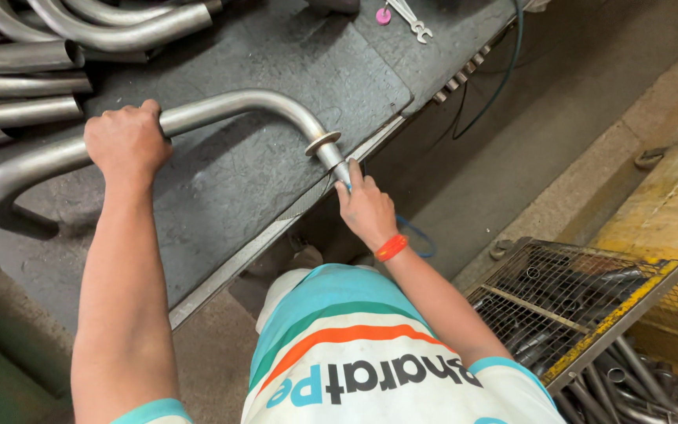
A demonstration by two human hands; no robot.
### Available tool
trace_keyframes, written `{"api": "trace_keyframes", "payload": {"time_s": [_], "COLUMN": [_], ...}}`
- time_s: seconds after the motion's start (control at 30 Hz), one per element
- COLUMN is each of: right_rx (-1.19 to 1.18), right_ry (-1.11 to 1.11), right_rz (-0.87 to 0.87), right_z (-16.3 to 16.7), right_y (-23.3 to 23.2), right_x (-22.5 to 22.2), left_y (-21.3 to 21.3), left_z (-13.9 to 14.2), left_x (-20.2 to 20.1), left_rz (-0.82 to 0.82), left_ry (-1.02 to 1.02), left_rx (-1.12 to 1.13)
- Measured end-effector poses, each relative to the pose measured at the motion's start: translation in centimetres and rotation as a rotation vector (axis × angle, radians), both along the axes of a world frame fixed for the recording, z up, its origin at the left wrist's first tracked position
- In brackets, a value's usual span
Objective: The person holds a bent steel tube on a workbench with one hand and uses a pneumatic die grinder with a small abrasive disc to grind the weld seam on the tube end, repositioning the tube and the grinder repeatedly to work around the joint, then sets the grinder down on the bench.
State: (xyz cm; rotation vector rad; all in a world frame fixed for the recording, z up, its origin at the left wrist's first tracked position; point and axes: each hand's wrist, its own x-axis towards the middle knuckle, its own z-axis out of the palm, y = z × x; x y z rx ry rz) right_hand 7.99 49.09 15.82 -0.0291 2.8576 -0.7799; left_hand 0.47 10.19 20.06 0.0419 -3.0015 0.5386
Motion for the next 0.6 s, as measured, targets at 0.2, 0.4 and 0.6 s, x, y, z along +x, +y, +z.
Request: {"api": "trace_keyframes", "payload": {"time_s": [0.2,0.4,0.6], "right_rx": [-0.318,-0.455,-0.321], "right_ry": [-0.090,-0.090,-0.049], "right_rz": [0.020,-0.064,-0.095], "right_z": [0.6,0.0,-0.1], "right_y": [0.9,0.9,-0.1], "right_x": [-0.9,-0.4,-0.3], "left_y": [-0.1,-0.4,-0.7], "left_z": [-0.1,-0.2,-0.5], "left_x": [-0.2,0.1,-0.2], "left_rz": [0.026,0.032,0.011], "left_ry": [-0.027,-0.021,-0.029], "left_rx": [0.011,0.010,0.007]}}
